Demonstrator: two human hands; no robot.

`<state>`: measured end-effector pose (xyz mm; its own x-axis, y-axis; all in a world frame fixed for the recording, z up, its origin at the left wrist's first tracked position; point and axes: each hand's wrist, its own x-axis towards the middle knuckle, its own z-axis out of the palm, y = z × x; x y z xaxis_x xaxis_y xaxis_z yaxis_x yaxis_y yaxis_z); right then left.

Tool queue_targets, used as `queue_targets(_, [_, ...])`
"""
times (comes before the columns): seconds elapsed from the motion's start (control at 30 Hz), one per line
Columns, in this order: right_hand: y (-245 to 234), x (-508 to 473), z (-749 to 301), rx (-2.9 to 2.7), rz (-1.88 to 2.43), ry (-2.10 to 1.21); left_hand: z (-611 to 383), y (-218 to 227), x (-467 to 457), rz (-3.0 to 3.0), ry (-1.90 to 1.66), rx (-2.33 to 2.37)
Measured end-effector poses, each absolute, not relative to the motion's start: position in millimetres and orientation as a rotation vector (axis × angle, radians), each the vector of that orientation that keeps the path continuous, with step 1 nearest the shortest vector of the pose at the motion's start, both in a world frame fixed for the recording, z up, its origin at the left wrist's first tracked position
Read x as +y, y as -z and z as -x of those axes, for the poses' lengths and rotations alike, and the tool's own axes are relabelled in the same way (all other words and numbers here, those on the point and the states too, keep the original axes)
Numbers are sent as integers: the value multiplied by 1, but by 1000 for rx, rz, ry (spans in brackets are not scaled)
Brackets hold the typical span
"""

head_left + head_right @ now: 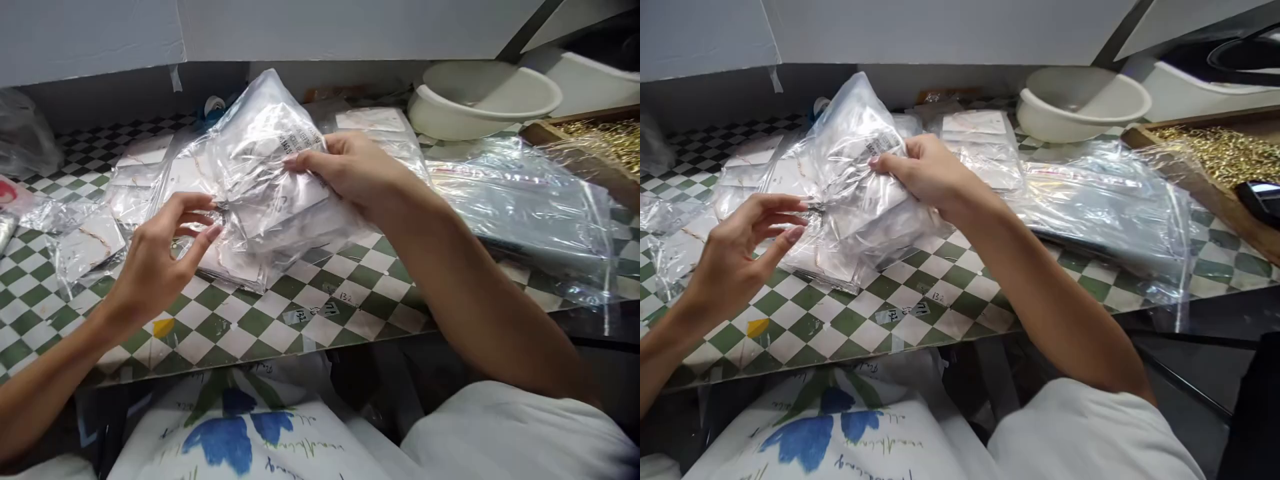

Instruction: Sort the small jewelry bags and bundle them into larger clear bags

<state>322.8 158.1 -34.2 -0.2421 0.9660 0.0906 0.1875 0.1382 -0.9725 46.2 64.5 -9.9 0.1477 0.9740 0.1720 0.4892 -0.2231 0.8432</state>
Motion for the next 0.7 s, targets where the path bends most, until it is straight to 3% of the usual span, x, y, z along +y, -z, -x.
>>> queue_targets(0.2, [22, 115, -269, -1548, 891, -1540, -40, 18, 69, -1111, -1035, 1183])
queue_targets(0.43, [17, 109, -268, -1726, 766, -1498, -38, 2, 69, -650, -1282, 1188])
queue_targets(0.5, [8, 125, -287, -1711, 840, -1297, -33, -3, 74, -541, -1396, 1240])
queue_targets(0.63, [12, 171, -320, -1840, 1167, -582, -22, -5, 87, -547, -1502, 1214])
queue_targets(0.7, [27, 191, -322, -1974, 1258, -513, -18, -4, 91, -578, -1495, 1193])
